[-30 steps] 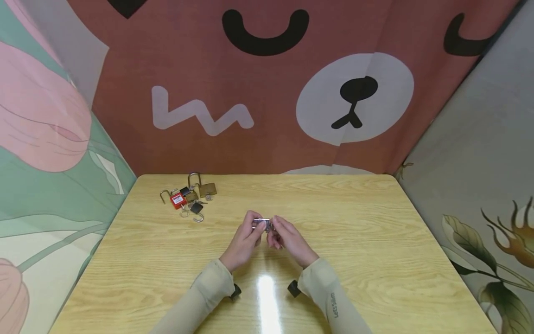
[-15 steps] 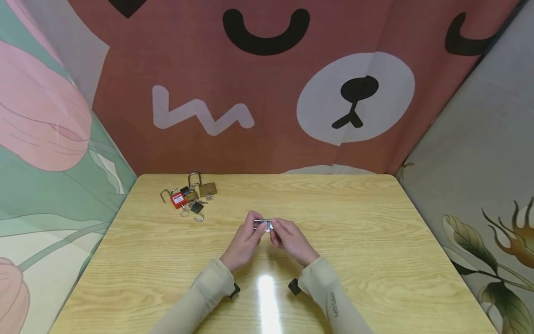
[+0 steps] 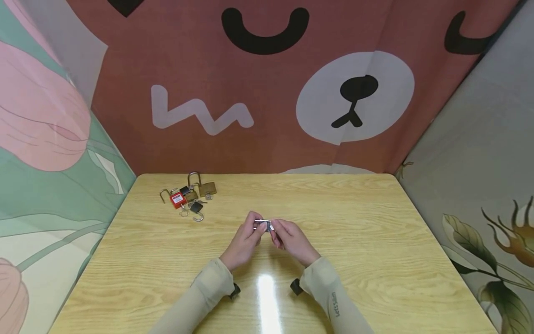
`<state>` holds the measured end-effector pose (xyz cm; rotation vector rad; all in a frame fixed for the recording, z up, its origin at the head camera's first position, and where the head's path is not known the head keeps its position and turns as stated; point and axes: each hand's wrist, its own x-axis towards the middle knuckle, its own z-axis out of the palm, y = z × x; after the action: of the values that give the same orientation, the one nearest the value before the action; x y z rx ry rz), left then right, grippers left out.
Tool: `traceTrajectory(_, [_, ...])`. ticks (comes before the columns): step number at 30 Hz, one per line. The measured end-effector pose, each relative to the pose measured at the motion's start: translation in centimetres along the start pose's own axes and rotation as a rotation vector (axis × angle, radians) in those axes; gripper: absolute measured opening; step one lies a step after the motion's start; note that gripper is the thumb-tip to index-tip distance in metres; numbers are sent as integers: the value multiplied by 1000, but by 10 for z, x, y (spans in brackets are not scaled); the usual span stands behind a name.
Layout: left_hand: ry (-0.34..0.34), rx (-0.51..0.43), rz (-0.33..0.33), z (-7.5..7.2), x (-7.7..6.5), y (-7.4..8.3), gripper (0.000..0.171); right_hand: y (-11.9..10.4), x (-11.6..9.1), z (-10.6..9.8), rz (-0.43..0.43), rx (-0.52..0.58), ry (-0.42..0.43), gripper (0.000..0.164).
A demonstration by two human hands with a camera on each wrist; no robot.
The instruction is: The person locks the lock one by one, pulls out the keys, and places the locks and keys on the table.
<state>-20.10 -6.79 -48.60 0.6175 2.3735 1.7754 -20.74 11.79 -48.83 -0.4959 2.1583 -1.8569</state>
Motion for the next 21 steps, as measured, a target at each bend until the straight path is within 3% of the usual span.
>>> traceTrajectory(9, [-9,-9,-13,2,-1,-2,17,5,-3,-4,-54,-172,18,44])
traceTrajectory(21, [-35,-105,-75,1,0,-6,16,5,-4,-6,1,-151,16,52])
